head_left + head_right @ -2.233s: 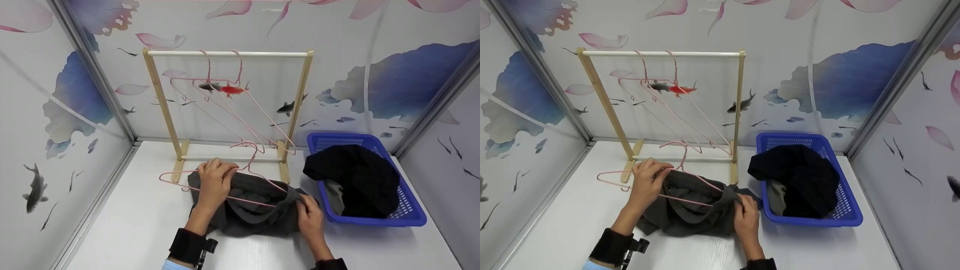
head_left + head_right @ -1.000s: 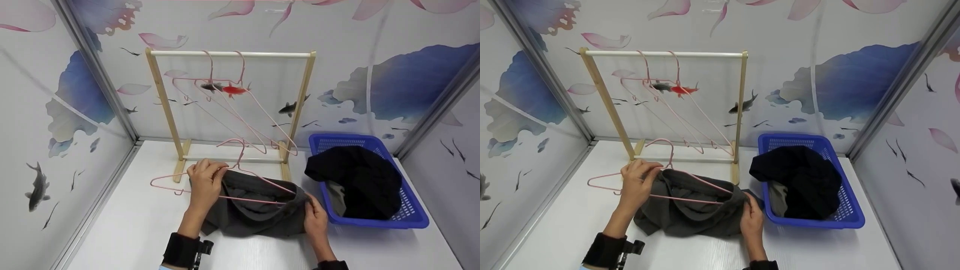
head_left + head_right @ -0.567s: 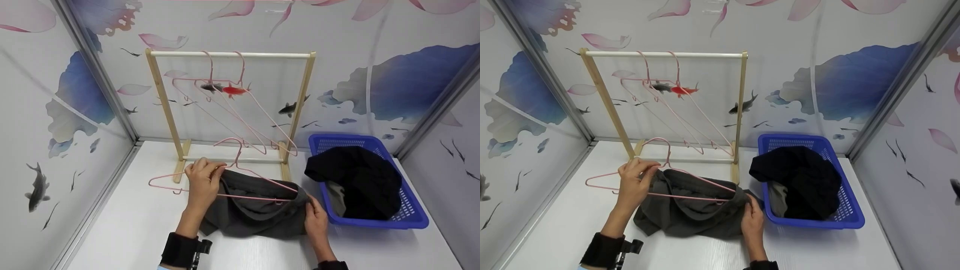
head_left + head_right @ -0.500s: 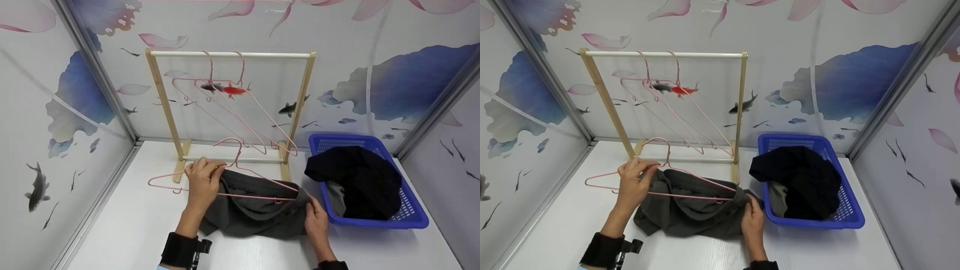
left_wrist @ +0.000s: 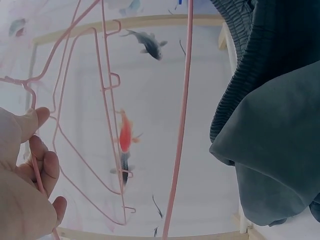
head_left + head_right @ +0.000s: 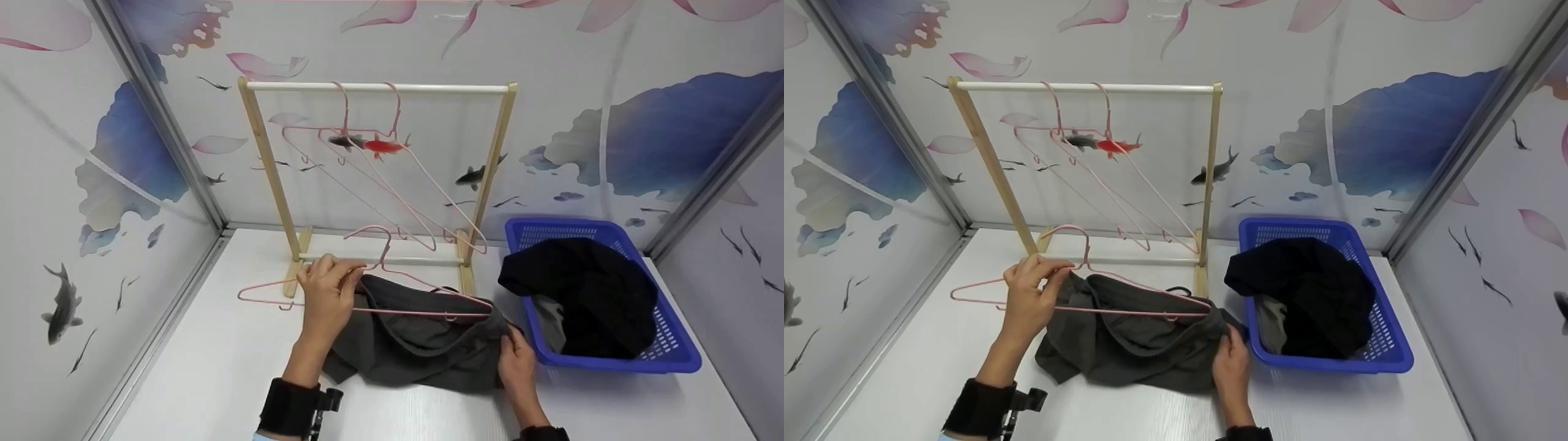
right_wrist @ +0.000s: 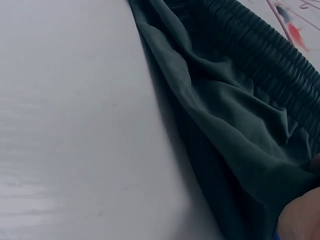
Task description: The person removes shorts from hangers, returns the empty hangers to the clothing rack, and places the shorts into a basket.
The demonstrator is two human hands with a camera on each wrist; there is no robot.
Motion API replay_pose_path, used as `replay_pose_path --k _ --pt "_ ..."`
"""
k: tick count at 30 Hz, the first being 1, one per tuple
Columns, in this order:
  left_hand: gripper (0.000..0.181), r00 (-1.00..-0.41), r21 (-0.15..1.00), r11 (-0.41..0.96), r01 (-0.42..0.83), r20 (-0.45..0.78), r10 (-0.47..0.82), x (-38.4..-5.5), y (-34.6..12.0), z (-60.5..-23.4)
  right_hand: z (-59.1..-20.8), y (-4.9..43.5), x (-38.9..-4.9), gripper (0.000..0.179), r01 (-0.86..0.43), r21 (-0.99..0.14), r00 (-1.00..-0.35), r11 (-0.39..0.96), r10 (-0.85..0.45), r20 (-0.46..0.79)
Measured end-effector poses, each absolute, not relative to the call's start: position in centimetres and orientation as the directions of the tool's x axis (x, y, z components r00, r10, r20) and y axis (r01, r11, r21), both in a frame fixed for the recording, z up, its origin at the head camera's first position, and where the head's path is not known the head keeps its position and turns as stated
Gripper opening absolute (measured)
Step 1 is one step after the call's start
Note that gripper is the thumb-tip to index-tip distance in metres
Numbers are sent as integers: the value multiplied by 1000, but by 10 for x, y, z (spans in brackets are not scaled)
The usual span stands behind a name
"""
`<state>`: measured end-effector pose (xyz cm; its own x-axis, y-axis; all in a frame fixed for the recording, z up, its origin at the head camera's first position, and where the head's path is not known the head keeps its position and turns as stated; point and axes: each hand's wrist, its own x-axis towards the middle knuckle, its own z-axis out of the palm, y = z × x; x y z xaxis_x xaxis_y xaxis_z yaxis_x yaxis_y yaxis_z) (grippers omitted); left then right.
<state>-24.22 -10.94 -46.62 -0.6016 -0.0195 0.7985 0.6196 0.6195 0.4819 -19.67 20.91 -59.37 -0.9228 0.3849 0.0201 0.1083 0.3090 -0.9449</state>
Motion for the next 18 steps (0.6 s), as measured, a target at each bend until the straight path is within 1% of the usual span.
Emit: replay_pose_path --k 10,13,18 --pt "11 -606 485 619 617 795 -19 -239 -108 -462 -598 212 -198 42 180 -922 -932 343 360 -48" --pt "6 -611 488 617 617 791 -14 -238 -109 -462 -599 213 -199 44 174 -908 -937 381 347 -35" --pt "8 -610 481 617 622 793 -3 -238 -108 -463 -599 214 -198 50 165 -877 -946 452 325 -10"
